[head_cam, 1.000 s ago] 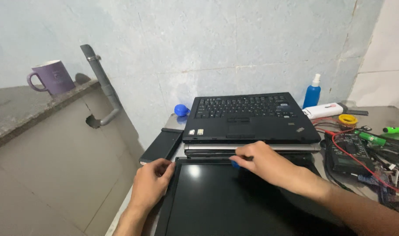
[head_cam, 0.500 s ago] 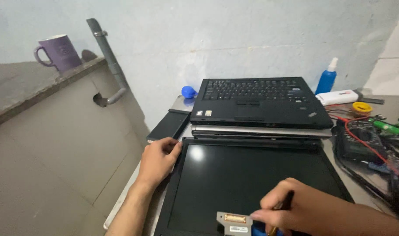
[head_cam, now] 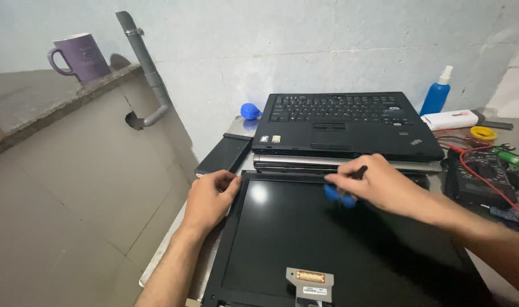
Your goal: Cleaning the screen and adjusting the display panel of a laptop on a repair bench
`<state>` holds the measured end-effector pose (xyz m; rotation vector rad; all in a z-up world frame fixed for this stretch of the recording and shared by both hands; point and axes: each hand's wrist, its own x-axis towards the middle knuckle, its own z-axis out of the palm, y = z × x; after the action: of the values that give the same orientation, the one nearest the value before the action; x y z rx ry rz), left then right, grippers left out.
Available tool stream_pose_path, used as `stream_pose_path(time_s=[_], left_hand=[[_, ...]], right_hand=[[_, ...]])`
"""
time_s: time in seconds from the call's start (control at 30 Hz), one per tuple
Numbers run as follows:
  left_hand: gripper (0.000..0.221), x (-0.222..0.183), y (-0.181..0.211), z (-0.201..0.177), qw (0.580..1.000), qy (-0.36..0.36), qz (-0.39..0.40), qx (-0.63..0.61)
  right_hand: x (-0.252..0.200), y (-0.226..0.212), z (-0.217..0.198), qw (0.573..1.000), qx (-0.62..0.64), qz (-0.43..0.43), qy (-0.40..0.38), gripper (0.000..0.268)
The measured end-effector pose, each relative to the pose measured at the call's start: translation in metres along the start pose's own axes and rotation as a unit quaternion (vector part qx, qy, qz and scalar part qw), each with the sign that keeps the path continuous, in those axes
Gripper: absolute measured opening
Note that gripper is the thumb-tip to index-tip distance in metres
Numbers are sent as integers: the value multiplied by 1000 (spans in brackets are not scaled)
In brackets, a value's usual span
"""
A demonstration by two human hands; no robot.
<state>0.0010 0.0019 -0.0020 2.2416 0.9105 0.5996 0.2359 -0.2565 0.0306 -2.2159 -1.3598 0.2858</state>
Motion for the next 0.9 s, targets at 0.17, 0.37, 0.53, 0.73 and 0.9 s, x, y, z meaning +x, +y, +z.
stream_pose_path(time_s=[0.17, 0.37, 0.53, 0.73, 0.9], left_hand=[[33, -8, 7, -4, 1000, 0, -4, -3], [34, -4, 4, -3, 1000, -10, 1, -6], [34, -6, 6, -2, 1000, 1, -16, 25], [33, -12, 16, -7, 999, -11, -24, 27], [33, 2, -12, 3, 998, 12, 9, 64]], right_hand=[[3, -3, 13, 993, -113, -23, 38, 34], [-26, 10, 19, 979, -170, -116, -5, 36], [-93, -1, 17, 985, 41, -76, -151, 52], [-102, -58, -8, 923, 168, 217, -270, 47], [-70, -23, 12, 955, 180, 121, -203, 50]])
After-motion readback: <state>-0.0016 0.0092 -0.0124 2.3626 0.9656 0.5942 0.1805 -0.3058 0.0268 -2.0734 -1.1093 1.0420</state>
